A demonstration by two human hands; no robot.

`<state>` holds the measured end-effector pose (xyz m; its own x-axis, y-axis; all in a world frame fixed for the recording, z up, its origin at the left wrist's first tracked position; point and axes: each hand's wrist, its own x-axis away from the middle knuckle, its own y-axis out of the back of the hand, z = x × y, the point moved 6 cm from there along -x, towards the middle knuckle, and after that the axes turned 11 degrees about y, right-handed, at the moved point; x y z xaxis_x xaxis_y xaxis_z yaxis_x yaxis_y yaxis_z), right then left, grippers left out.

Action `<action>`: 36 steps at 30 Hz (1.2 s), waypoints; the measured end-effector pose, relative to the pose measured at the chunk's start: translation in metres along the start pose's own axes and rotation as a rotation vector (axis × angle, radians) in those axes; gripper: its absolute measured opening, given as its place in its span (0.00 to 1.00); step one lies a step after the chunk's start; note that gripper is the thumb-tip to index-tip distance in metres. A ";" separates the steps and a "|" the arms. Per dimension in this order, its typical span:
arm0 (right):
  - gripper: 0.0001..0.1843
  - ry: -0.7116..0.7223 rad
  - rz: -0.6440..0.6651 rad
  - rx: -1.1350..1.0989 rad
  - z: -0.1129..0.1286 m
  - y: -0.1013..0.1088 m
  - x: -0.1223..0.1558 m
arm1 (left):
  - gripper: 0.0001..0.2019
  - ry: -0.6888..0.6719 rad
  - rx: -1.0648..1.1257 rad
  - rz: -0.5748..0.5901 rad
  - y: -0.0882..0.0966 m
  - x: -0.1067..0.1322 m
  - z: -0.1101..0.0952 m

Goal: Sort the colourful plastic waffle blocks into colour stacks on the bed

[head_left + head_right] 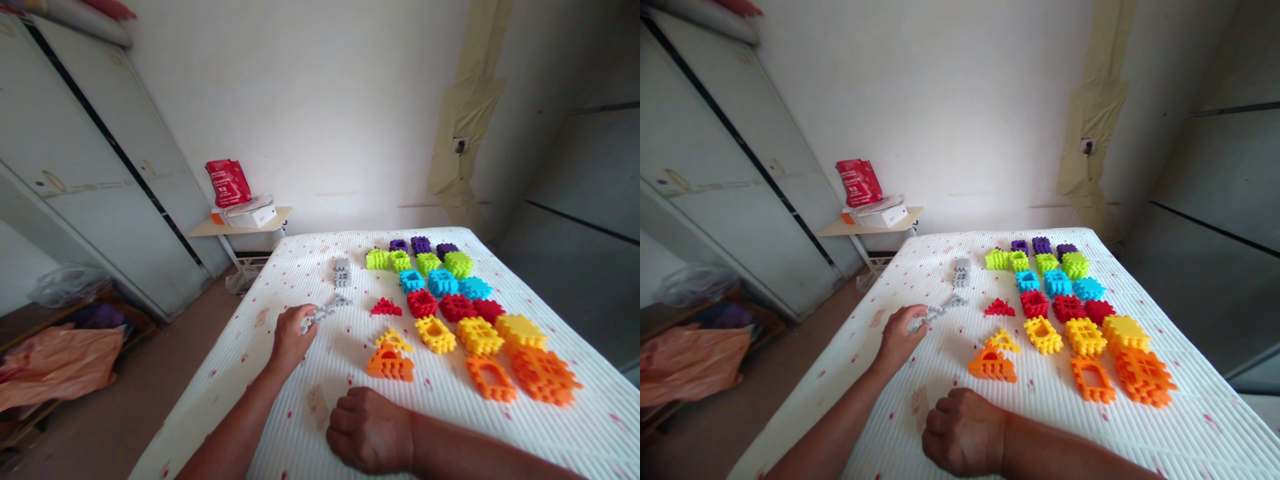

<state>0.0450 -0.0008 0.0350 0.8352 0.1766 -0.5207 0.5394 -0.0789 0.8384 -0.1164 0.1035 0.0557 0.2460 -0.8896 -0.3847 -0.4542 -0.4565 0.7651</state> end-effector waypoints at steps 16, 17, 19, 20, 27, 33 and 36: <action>0.12 0.013 -0.015 0.028 -0.002 0.002 -0.001 | 0.22 -0.013 -0.103 0.181 -0.064 -0.052 -0.020; 0.12 0.016 -0.019 0.028 -0.002 0.002 -0.002 | 0.22 -0.014 -0.115 0.181 -0.064 -0.051 -0.020; 0.11 0.017 -0.026 0.032 -0.002 0.002 -0.002 | 0.22 -0.020 -0.140 0.180 -0.064 -0.051 -0.022; 0.12 0.017 -0.026 0.034 -0.002 0.002 -0.001 | 0.22 -0.025 -0.153 0.180 -0.064 -0.050 -0.023; 0.12 0.016 -0.008 0.029 -0.001 -0.001 0.000 | 0.18 -0.090 -0.236 0.151 -0.060 -0.047 -0.028; 0.12 0.013 -0.017 0.040 -0.001 -0.001 0.000 | 0.17 -0.157 -0.328 0.116 -0.057 -0.044 -0.033; 0.12 0.017 -0.012 0.041 -0.001 -0.002 0.000 | 0.17 -0.194 -0.369 0.111 -0.058 -0.043 -0.036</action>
<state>0.0438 0.0003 0.0336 0.8271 0.1943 -0.5274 0.5533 -0.1163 0.8248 -0.0705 0.1688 0.0466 0.0315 -0.9353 -0.3526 -0.1234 -0.3537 0.9272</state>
